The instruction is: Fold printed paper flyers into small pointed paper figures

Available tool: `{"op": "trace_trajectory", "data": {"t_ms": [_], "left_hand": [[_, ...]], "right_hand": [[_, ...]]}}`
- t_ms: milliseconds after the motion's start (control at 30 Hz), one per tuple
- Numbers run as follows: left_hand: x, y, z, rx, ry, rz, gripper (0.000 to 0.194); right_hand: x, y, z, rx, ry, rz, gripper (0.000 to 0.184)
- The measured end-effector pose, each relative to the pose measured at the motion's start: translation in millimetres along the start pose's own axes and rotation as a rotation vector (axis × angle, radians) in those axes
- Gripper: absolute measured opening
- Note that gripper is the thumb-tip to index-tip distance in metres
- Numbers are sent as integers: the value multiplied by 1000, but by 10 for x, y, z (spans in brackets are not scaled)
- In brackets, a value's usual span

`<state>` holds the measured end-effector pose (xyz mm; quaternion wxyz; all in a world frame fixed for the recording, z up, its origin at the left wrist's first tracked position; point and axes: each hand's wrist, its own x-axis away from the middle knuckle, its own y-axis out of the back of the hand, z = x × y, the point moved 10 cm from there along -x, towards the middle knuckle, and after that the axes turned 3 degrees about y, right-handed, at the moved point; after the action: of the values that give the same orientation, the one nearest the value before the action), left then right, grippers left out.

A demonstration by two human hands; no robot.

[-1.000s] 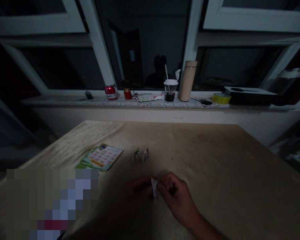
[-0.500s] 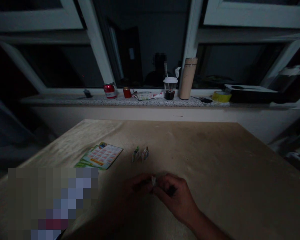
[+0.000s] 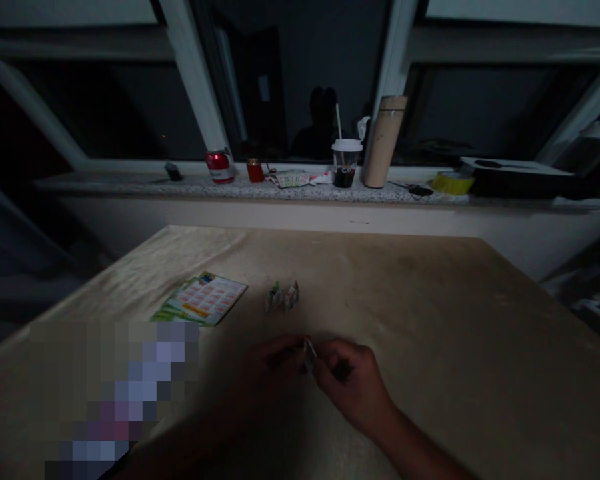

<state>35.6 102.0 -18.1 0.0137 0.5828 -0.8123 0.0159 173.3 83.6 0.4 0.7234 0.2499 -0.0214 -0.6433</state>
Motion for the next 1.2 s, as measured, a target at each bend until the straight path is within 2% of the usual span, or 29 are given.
{"op": "trace_trajectory", "data": {"t_ms": [100,200,300,367,433,500,633,733,833,967,1100,1200], "left_hand": [[-5,-8,45,36,23,-1,33],[-6,8,36,-5,7,-9,31],[11,59,-72,-166,-71,-51,22],[32,75,-176,-276,-137,-69,20],[53,61,-278,-341,-202,-60,20],[59,38,-335,-386,-232,-35,22],[35,41,-335,-398,-205,-2,20],[27,48,-319,-360,-191,26,16],[30,43,-293,-310,-161,51,13],[37,16,-300,-261,-152,75,11],[6,54,-252,-188,-132,38,15],[-15,58,-171,-151,-115,34,17]], "right_hand": [[31,47,73,46,50,-48,15],[75,105,177,97,172,-109,6],[98,40,300,137,318,-46,14],[83,9,326,127,337,-5,18],[47,20,290,74,278,0,21],[12,33,172,-50,145,0,28],[34,-107,-94,-385,-129,94,35],[71,-217,-134,-524,-182,174,35],[90,-247,-142,-581,-180,190,35],[83,-216,-68,-596,-108,190,33],[46,-110,232,-416,117,192,47],[37,-36,391,-192,226,157,31]]}}
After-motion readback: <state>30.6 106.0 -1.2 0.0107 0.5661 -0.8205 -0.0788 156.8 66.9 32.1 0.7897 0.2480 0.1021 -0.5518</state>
